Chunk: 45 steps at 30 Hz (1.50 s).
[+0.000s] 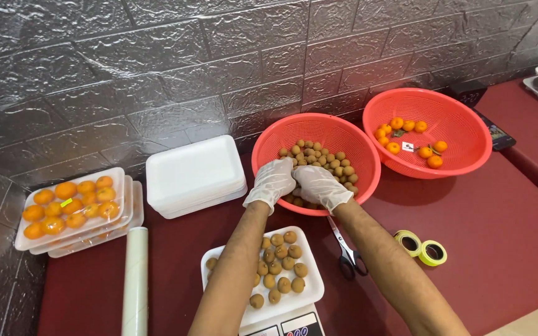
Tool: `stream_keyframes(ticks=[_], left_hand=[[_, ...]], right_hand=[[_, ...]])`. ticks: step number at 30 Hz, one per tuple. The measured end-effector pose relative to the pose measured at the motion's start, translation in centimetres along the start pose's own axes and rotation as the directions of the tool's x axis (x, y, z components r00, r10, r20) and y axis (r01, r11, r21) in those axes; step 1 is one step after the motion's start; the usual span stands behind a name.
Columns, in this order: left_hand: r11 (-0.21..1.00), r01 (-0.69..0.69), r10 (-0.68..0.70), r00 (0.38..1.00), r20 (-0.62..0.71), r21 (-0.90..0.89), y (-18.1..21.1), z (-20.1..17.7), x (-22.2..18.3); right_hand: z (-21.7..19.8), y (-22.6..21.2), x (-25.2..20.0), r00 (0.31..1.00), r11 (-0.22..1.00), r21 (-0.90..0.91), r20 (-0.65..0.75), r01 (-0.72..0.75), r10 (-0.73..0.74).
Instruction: A person wearing gloves is picking longans from a red basket and arranging them onto a white tray on a digital scale to reach a target weight.
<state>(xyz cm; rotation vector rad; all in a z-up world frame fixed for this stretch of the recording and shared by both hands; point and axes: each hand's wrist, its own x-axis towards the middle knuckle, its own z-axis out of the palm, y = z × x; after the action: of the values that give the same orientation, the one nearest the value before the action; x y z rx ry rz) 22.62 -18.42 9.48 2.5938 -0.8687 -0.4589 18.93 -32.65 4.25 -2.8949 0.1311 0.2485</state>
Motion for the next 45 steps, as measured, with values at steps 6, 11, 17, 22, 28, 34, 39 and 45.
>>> stream_keyframes(ticks=[6, 11, 17, 22, 28, 34, 39, 45], left_hand=[[0.994, 0.004, -0.006, 1.0, -0.017, -0.106, -0.1, 0.0, 0.1], [0.984, -0.016, 0.005, 0.998, -0.066, -0.177, -0.9, 0.4, 1.0], [0.937, -0.068, 0.023, 0.991, -0.131, -0.343, -1.2, 0.2, 0.7], [0.894, -0.112, 0.051, 0.987, -0.152, -0.433, -1.7, 0.7, 0.5], [0.874, -0.124, 0.066, 0.988, -0.139, -0.469, -0.2, 0.4, -2.3], [0.856, -0.186, 0.125, 0.98, -0.156, -0.482, 0.2, -0.5, -8.1], [0.909, -0.189, 0.187, 0.981, -0.044, -0.372, 1.3, -2.8, -16.5], [0.963, -0.229, 0.202, 0.962, -0.181, -0.143, -2.9, -0.7, -24.8]], right_hand=[[-3.1, -1.0, -3.8, 0.993, 0.952, 0.302, -0.114, 0.045, -0.011], [-2.1, 0.8, -2.8, 0.97, 0.92, 0.385, -0.243, 0.07, 0.028], [-3.7, -0.5, -4.7, 0.918, 0.89, 0.414, -0.395, 0.19, -0.012], [0.0, 2.7, -3.1, 0.816, 0.888, 0.339, -0.574, 0.309, -0.065], [-0.9, 0.2, -7.4, 0.738, 0.894, 0.313, -0.674, 0.321, -0.029], [-1.6, -3.1, -13.7, 0.681, 0.827, 0.302, -0.721, 0.474, -0.126], [0.0, -5.6, -18.4, 0.752, 0.847, 0.312, -0.643, 0.43, -0.145], [4.4, -8.7, -21.8, 0.836, 0.852, 0.277, -0.472, 0.444, -0.281]])
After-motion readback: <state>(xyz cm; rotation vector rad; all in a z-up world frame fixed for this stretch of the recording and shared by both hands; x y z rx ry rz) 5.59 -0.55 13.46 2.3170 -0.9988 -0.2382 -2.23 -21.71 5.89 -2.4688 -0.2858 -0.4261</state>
